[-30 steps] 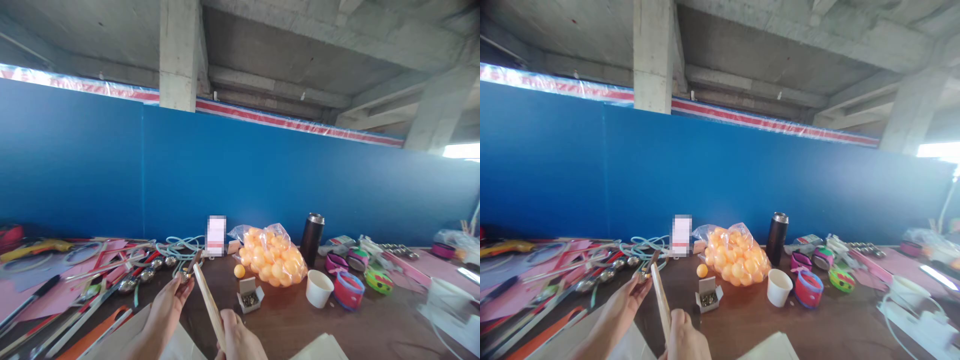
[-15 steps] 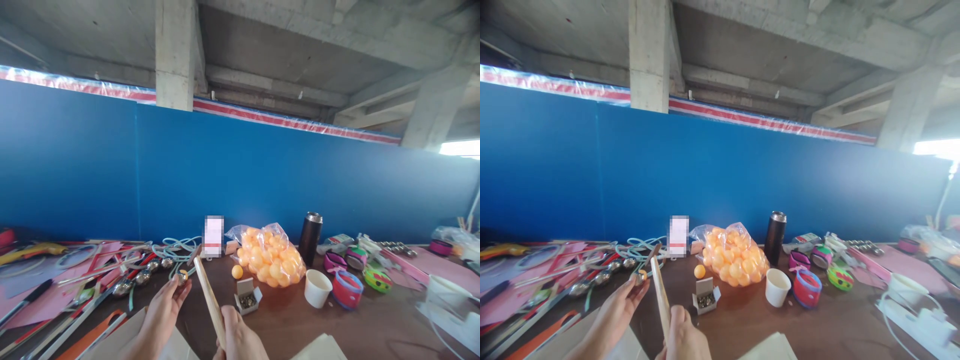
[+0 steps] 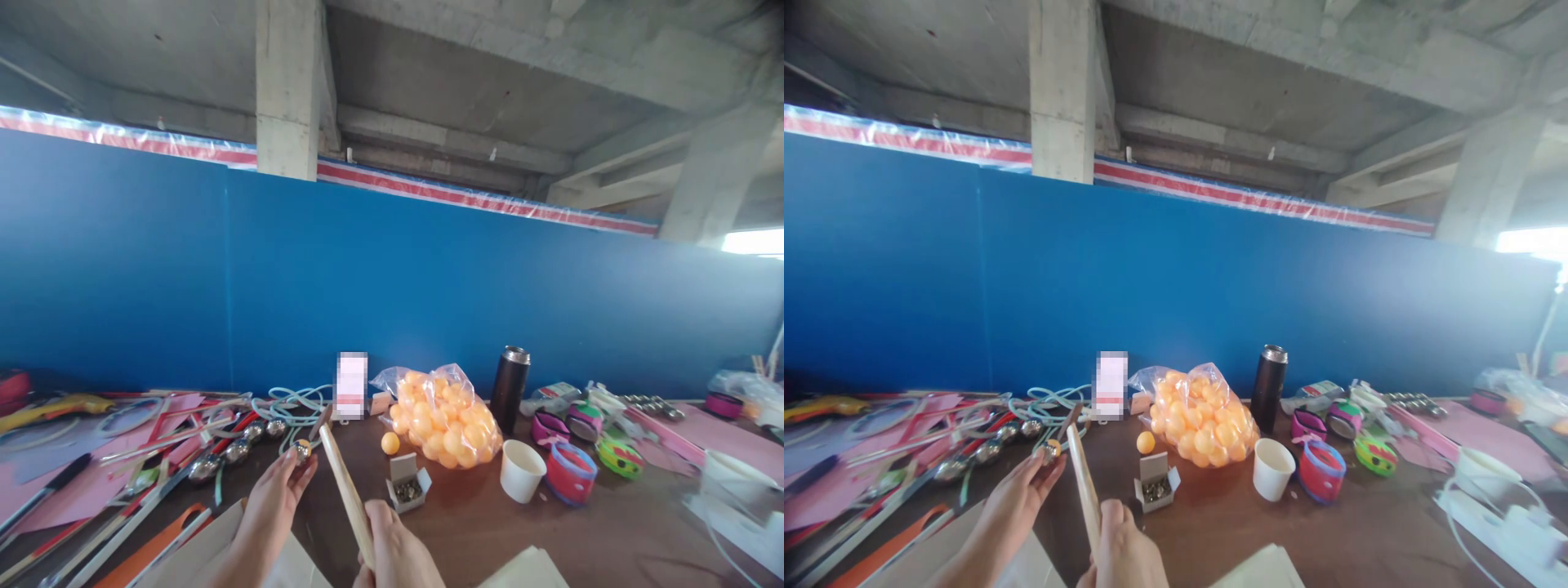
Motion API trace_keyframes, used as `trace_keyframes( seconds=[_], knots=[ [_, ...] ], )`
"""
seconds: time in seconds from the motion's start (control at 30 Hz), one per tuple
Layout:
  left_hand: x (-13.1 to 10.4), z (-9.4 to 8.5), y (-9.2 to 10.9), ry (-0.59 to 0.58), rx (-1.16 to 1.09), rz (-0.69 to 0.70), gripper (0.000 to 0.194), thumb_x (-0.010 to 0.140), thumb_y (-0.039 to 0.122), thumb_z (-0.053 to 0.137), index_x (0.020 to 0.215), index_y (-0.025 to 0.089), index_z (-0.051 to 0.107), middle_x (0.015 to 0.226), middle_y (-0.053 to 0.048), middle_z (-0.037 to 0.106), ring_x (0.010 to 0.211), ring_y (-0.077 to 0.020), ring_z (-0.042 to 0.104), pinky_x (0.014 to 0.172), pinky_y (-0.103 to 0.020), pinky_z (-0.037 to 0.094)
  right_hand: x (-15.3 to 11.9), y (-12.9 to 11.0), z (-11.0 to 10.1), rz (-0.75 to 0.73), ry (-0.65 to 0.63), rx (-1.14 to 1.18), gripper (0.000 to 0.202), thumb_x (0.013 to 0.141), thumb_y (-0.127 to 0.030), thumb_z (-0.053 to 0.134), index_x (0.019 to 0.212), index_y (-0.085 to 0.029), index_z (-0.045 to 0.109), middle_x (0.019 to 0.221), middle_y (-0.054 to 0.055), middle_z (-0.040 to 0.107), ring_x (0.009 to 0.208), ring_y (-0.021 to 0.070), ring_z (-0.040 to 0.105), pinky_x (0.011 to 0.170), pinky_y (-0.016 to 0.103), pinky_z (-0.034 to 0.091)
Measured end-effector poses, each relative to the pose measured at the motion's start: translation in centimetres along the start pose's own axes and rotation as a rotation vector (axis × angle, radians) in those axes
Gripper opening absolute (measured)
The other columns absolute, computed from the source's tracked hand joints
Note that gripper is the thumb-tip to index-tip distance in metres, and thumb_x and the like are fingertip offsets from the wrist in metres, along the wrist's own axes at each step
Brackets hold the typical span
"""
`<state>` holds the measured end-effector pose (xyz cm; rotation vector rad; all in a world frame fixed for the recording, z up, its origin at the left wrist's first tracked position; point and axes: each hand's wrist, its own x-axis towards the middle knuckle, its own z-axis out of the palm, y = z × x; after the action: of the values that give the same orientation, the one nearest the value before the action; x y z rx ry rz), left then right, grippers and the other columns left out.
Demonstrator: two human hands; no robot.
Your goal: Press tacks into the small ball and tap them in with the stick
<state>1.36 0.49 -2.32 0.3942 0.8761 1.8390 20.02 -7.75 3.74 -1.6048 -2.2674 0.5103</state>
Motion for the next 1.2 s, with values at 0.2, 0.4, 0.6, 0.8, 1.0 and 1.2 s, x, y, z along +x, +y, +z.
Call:
trace_keyframes(
  seconds=[0.2,0.4,0.6,0.8,1.0,1.2],
  knots=[
    [-0.1,0.1,0.1,0.011,-0.008,0.004,0.014,0.078,0.006,0.049,0.073,0.009,0.061,0.081,-0.009,0.065,0.074,-0.0172,0.065,0.076,-0.037,0.054,-0.1,0.0,-0.1,0.019,-0.015,-0.053,0.039,0.057,-0.003,0.047,0.093,-0.018,0.047,0.091,0.007,0.062,0.073,0.0238,0.065,0.062,0.027,0.047],
    [0.1,0.0,0.0,-0.010,0.021,-0.001,0.010,0.077,0.009,0.051,0.077,0.010,0.061,0.083,-0.009,0.065,0.077,-0.0181,0.065,0.078,-0.037,0.053,-0.4,-0.1,-0.3,-0.004,0.038,-0.045,0.036,0.061,-0.003,0.045,0.094,-0.018,0.046,0.090,0.006,0.061,0.076,0.0233,0.065,0.062,0.027,0.046],
    [0.0,0.1,0.1,0.014,-0.015,-0.008,0.014,0.077,0.004,0.048,0.074,0.010,0.060,0.078,-0.008,0.065,0.073,-0.0173,0.065,0.078,-0.038,0.053,-0.1,-0.1,0.1,0.025,-0.018,-0.069,0.039,0.056,-0.003,0.048,0.093,-0.017,0.048,0.090,0.008,0.061,0.072,0.0243,0.065,0.059,0.028,0.045],
    [-0.2,0.1,0.1,-0.001,0.010,-0.024,0.012,0.077,0.006,0.050,0.075,0.010,0.061,0.078,-0.008,0.066,0.070,-0.0174,0.066,0.074,-0.036,0.054,0.1,0.6,0.3,0.023,0.020,-0.036,0.036,0.058,-0.003,0.046,0.091,-0.017,0.047,0.088,0.008,0.062,0.077,0.0243,0.064,0.064,0.027,0.044],
    [-0.4,0.1,0.0,-0.034,0.043,-0.005,0.008,0.076,0.011,0.054,0.078,0.010,0.062,0.078,-0.008,0.066,0.070,-0.0170,0.065,0.071,-0.032,0.055,0.2,1.0,0.6,0.036,0.011,-0.023,0.034,0.059,-0.003,0.047,0.090,-0.015,0.049,0.087,0.011,0.063,0.079,0.0267,0.063,0.065,0.029,0.044],
    [-0.5,0.1,-0.1,-0.045,0.074,0.003,0.007,0.076,0.011,0.055,0.080,0.011,0.061,0.078,-0.007,0.065,0.070,-0.0173,0.065,0.070,-0.032,0.055,0.3,1.1,0.7,0.042,0.002,-0.018,0.033,0.059,-0.005,0.048,0.090,-0.015,0.050,0.087,0.011,0.063,0.081,0.0254,0.063,0.066,0.028,0.044]
  ],
)
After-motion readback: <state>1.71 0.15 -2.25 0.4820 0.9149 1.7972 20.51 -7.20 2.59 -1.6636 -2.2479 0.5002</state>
